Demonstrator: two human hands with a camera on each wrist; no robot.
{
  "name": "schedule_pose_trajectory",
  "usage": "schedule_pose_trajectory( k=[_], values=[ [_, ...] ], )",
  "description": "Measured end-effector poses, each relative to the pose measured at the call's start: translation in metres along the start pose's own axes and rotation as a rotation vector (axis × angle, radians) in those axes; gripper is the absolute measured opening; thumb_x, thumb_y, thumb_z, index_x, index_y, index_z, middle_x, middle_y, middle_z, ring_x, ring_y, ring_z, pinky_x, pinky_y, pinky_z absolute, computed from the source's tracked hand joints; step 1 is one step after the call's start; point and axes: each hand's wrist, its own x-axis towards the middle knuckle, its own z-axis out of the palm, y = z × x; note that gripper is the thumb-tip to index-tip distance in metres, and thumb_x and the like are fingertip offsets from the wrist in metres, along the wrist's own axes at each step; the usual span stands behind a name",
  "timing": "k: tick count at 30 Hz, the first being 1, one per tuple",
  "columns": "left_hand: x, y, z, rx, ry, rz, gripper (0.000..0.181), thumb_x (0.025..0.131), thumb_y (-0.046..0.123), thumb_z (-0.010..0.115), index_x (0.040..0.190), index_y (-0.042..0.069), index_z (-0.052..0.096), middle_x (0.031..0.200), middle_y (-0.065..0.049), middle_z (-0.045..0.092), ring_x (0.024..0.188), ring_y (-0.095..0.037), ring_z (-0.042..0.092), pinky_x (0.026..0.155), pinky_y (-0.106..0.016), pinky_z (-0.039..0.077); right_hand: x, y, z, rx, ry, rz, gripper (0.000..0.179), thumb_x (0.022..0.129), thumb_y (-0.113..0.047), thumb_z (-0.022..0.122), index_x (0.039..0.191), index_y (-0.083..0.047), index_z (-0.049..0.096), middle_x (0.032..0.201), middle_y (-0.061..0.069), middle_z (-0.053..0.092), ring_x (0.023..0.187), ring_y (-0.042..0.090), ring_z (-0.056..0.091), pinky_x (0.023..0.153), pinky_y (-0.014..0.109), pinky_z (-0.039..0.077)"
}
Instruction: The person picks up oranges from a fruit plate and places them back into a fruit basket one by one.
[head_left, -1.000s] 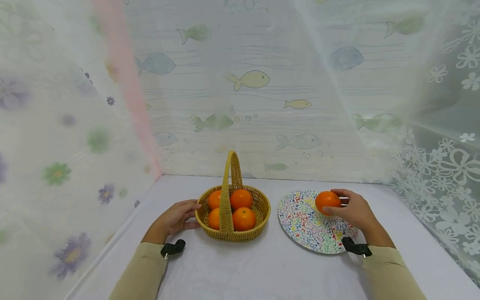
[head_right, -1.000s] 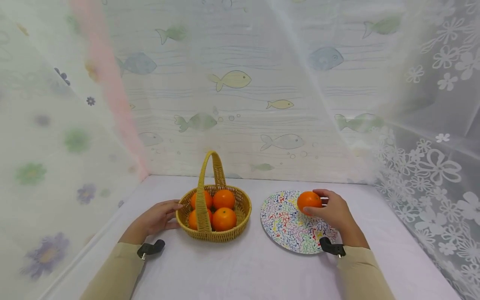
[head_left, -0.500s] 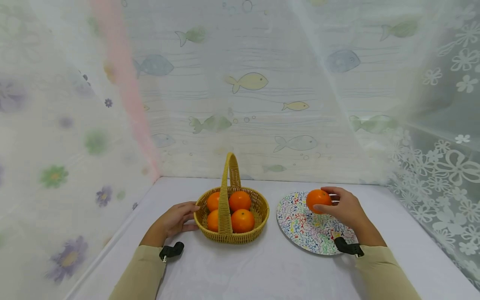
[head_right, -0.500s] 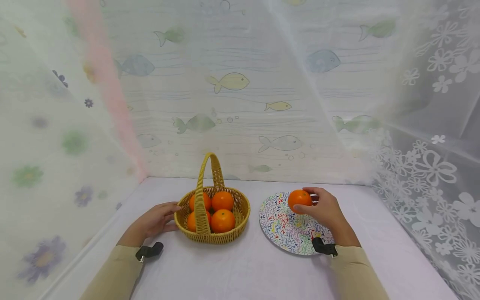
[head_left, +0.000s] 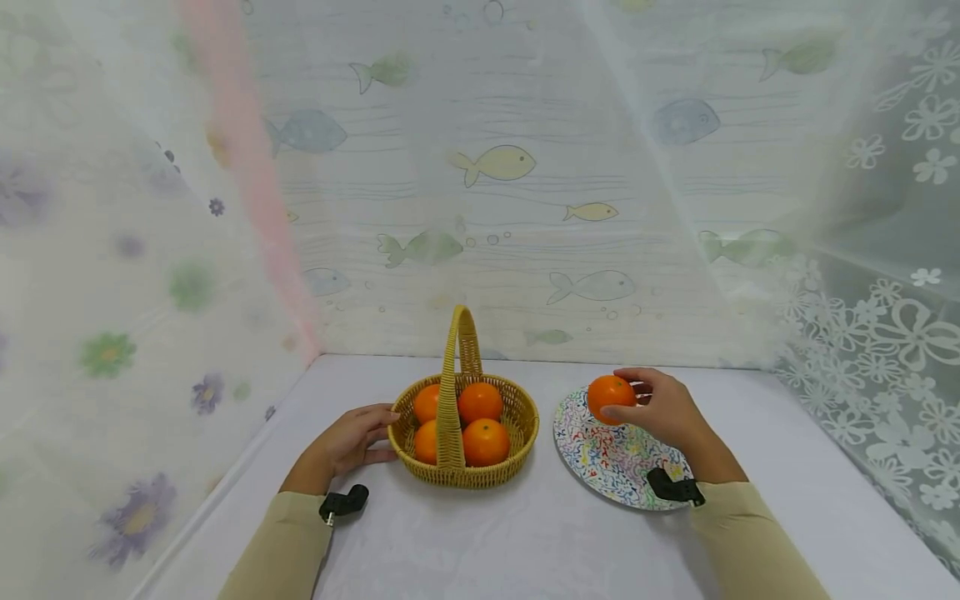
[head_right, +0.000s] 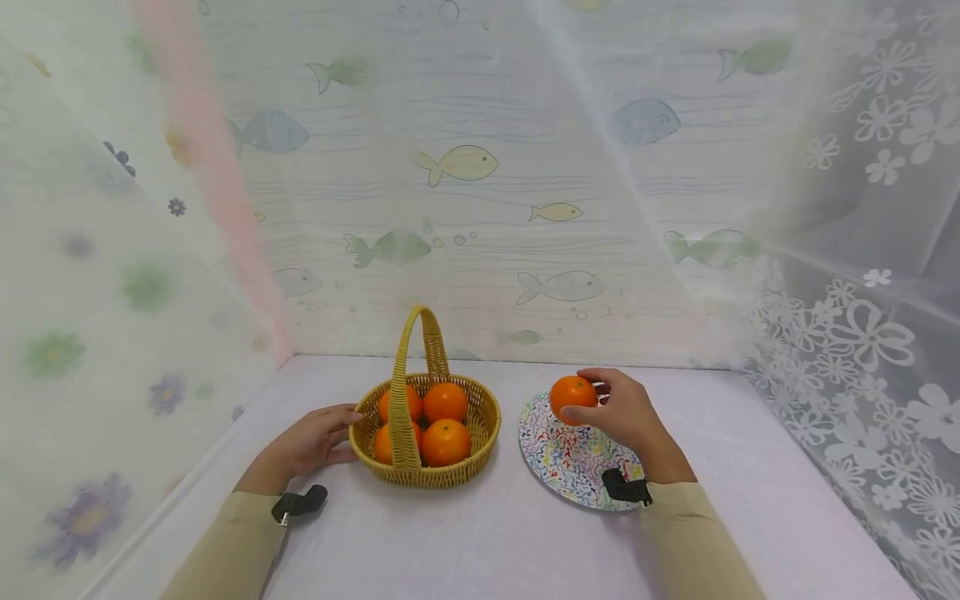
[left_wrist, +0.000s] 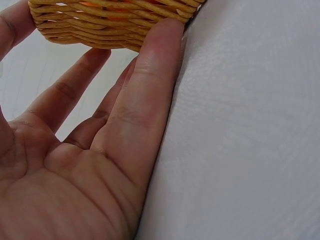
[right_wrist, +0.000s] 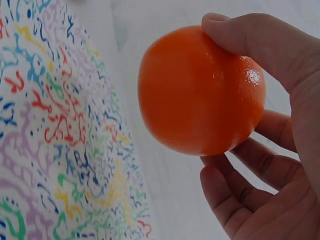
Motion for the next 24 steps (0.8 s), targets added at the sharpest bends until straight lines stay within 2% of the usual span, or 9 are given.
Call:
schedule_pose_trajectory(
  k=[10,16,24],
  values=[
    [-0.001,0.002,0.001,-0.001,-0.003,0.012,0.060,0.102,0.033,0.062,0.152,0.004,0.046,0.149,-0.012,0.055,0.123,-0.020,0.062,0.098,-0.049,0.060,0.009,-0.021,0.012,-0.003,-0.026,-0.044,0.072,0.082,-0.048,0.085,0.141,-0.012,0.062,0.131,0.016,0.067,0.110,0.034,0.066,0.082,0.040,0.064],
    [0.000,0.000,0.001,-0.002,0.004,-0.002,0.060,0.103,0.034,0.062,0.152,0.004,0.046,0.148,-0.012,0.055,0.123,-0.021,0.062,0.098,-0.049,0.060,0.016,-0.034,0.019,-0.011,-0.039,-0.065,0.071,0.079,-0.052,0.087,0.138,-0.018,0.065,0.127,0.010,0.069,0.107,0.030,0.066,0.081,0.038,0.063],
    [0.002,-0.001,-0.001,-0.001,0.008,-0.005,0.060,0.102,0.034,0.064,0.152,0.006,0.048,0.147,-0.011,0.057,0.122,-0.021,0.063,0.097,-0.049,0.060,0.020,-0.052,0.029,-0.004,-0.060,-0.125,0.067,0.078,-0.050,0.089,0.135,-0.020,0.068,0.126,0.008,0.069,0.106,0.030,0.064,0.081,0.037,0.062]
  ],
)
